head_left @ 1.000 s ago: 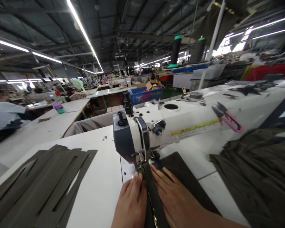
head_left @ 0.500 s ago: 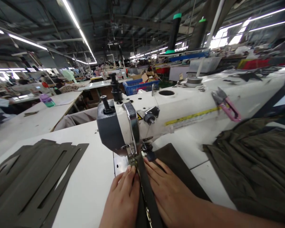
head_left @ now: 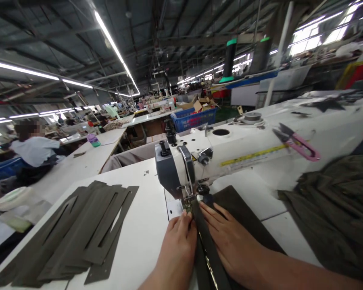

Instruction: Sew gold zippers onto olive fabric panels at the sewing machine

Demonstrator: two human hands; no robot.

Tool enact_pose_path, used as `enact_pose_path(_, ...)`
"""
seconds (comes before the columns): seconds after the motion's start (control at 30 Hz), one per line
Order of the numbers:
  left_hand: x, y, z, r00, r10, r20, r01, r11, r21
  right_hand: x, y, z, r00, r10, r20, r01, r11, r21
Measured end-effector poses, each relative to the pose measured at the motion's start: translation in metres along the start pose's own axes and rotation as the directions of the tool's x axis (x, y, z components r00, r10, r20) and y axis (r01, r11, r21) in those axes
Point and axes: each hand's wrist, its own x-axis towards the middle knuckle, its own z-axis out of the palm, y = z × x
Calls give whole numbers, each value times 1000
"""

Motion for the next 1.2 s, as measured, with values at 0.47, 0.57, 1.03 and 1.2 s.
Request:
enact_pose_path(0.47, 13, -8, -3, 983, -139, 117, 151, 984, -100, -2, -2, -16, 996, 37, -87, -14, 968, 251)
enact_pose_path(0.57, 12, -9, -4, 980, -157, 121, 174, 974, -146, -22, -18, -17, 980, -68, -185, 104, 976, 191)
enact_pose_path(1.03, -15, 7, -13, 998, -46, -41, 40, 990, -133, -37, -47, -5, 839, -340, -424, 342, 937, -76)
enact_pose_path(1.2, -12, 8, -14, 997, 5, -71, -9, 999, -52, -37, -42, 5, 827, -278, -488, 294, 955, -45)
